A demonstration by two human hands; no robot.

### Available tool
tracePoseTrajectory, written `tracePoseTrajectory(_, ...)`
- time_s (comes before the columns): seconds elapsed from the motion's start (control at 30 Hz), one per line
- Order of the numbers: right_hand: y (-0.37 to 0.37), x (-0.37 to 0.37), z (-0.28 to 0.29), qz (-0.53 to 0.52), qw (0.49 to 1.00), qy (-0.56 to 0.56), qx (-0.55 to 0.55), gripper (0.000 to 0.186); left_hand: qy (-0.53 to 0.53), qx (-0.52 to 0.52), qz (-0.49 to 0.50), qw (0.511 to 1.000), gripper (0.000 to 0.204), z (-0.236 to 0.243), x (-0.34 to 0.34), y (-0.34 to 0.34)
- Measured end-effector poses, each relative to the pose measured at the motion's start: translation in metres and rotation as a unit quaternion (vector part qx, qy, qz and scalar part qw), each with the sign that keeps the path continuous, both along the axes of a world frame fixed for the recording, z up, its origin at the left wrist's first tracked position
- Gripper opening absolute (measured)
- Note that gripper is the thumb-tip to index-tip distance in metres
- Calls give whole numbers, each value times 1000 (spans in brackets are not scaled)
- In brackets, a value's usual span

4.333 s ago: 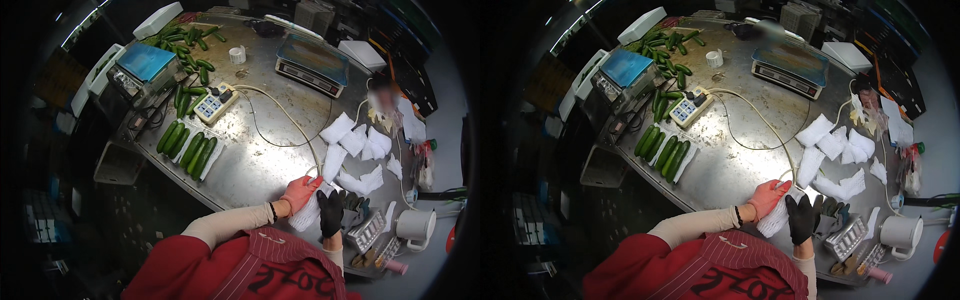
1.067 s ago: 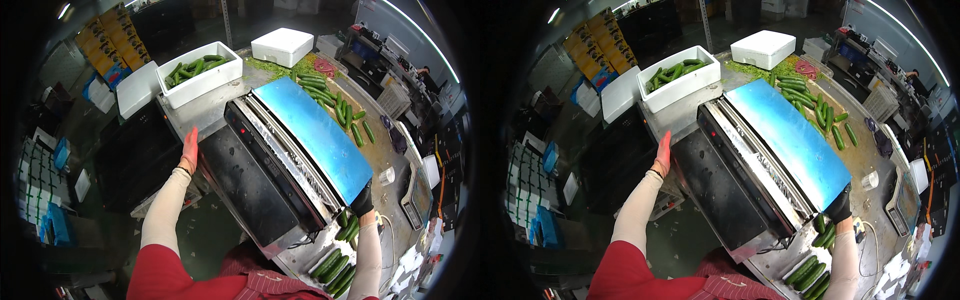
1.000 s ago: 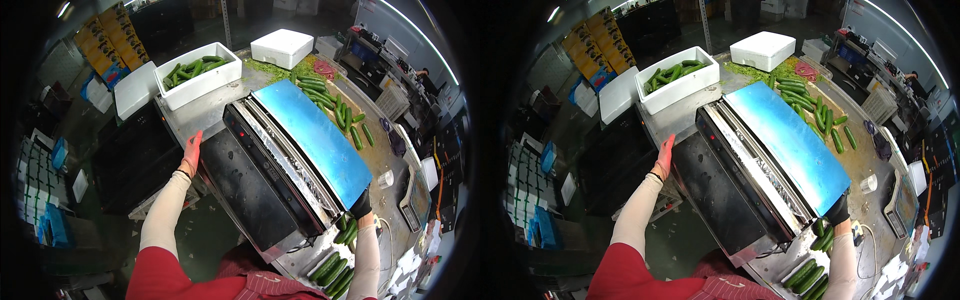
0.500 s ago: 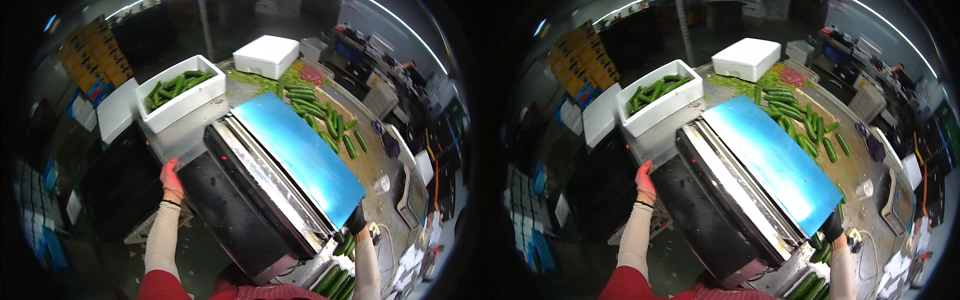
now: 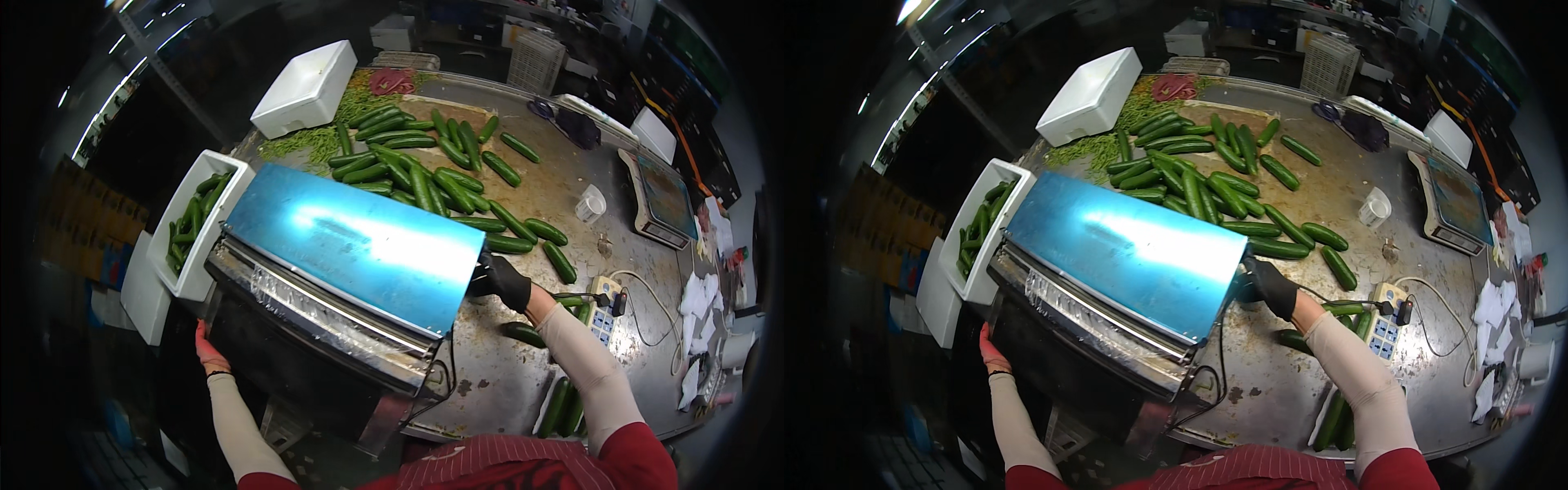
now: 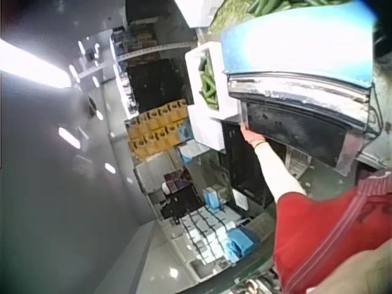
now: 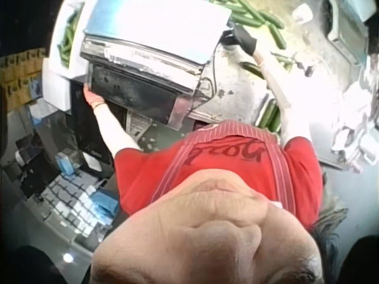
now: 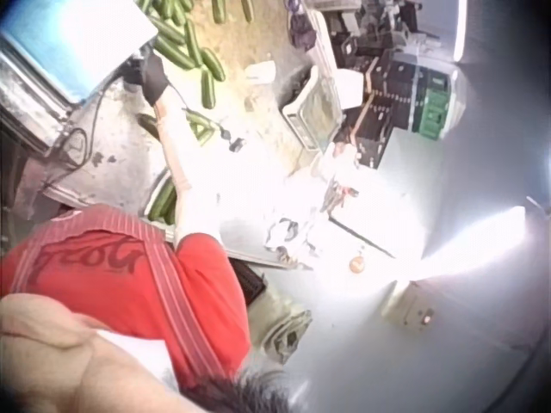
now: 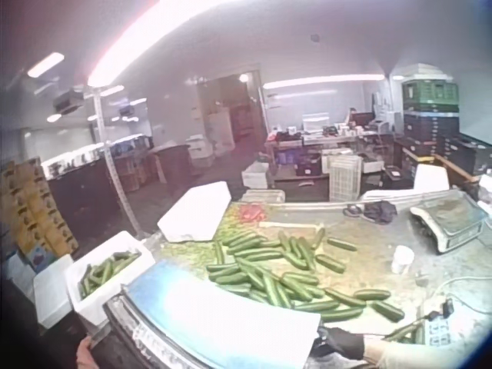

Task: The person picks up cucumbers from a metal table, places them on a digital scale, and then wraps them in white foam netting. The person also switches gloves from black to red during the process and continues to pack the cucumbers into foam nets.

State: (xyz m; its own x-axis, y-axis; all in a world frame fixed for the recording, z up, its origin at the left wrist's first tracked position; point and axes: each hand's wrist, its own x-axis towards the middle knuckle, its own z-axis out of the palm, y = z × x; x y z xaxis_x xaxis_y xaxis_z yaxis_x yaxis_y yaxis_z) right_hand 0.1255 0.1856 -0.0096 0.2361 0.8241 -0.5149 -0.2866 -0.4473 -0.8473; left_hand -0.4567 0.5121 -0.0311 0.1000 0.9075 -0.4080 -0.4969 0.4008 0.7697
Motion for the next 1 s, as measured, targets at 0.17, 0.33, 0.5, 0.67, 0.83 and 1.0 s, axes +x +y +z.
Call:
tracePoseTrajectory(0.17, 7, 62, 52, 225, 956, -146, -118, 54, 86, 77, 9, 993, 45, -10, -23, -5)
tracePoseTrajectory(0.33, 104, 133, 94, 275, 838, -471, 30, 62, -7, 52, -97, 994, 55, 8, 5, -30)
tracePoseTrajectory(0.5, 277, 51, 74, 447, 625, -623, 146, 62, -71, 55, -119, 989, 63, 20, 56, -50)
tracePoseTrajectory(0.67, 385, -18, -1, 528, 597, -593, 114, 77, -40, 48, -99, 993, 63, 8, 28, -43)
tracePoseTrajectory(0.83, 395, -12, -20, 625, 564, -536, 64, 67, -15, 31, -133, 991, 65, 16, 52, -47)
tracePoseTrajectory(1.0, 387, -27, -4, 632, 527, -564, 69, 59, -1, 30, -112, 993, 67, 25, 51, -57)
